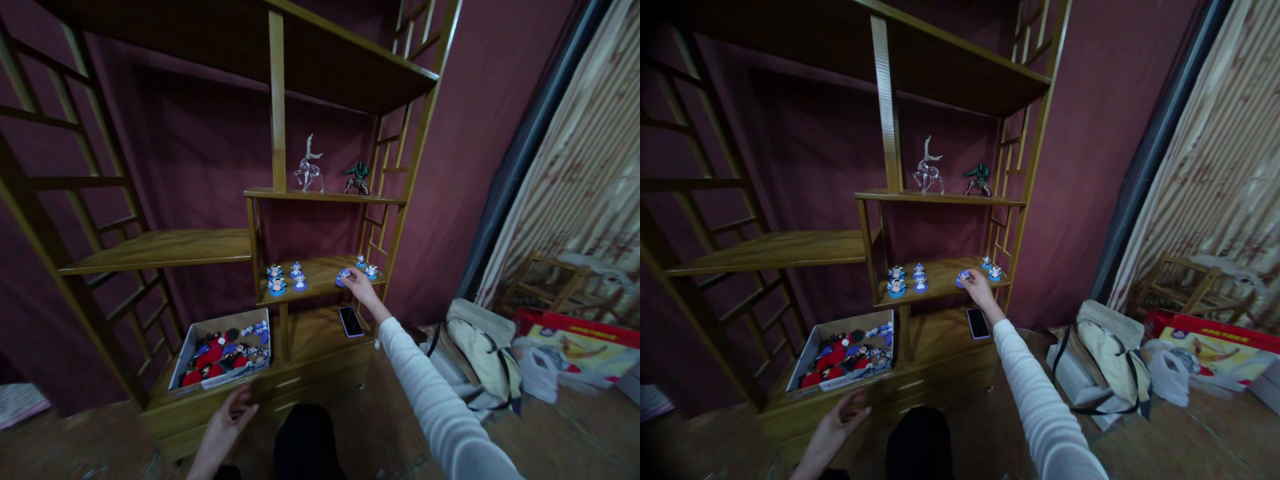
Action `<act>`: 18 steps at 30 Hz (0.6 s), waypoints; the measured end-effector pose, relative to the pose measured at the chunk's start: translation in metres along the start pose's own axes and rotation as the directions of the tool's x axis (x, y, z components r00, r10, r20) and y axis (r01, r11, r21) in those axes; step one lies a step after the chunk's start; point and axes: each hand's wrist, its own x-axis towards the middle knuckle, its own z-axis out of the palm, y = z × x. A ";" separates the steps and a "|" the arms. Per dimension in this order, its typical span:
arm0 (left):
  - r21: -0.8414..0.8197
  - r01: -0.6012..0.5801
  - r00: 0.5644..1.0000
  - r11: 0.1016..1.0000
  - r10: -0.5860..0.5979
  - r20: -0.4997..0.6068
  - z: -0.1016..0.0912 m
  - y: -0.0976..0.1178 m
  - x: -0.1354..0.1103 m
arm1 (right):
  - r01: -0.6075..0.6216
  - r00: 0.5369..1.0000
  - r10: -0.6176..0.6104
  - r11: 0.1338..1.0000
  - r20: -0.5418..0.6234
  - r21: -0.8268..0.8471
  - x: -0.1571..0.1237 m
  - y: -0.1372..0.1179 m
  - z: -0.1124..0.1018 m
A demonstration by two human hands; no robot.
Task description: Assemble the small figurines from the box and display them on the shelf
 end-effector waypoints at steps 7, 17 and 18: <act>0.051 0.001 0.999 0.999 -0.004 0.045 -0.003 -0.002 0.000 | -0.016 0.997 0.053 0.860 0.058 -0.511 0.060 -0.006 -0.031; 0.120 -0.030 0.999 0.992 0.024 0.047 -0.007 -0.009 0.004 | -0.053 0.971 0.199 0.715 0.130 -0.698 0.121 0.015 -0.033; 0.119 -0.029 0.999 0.992 0.024 0.044 -0.007 -0.010 0.004 | -0.056 0.970 0.207 0.705 0.129 -0.706 0.125 0.019 -0.031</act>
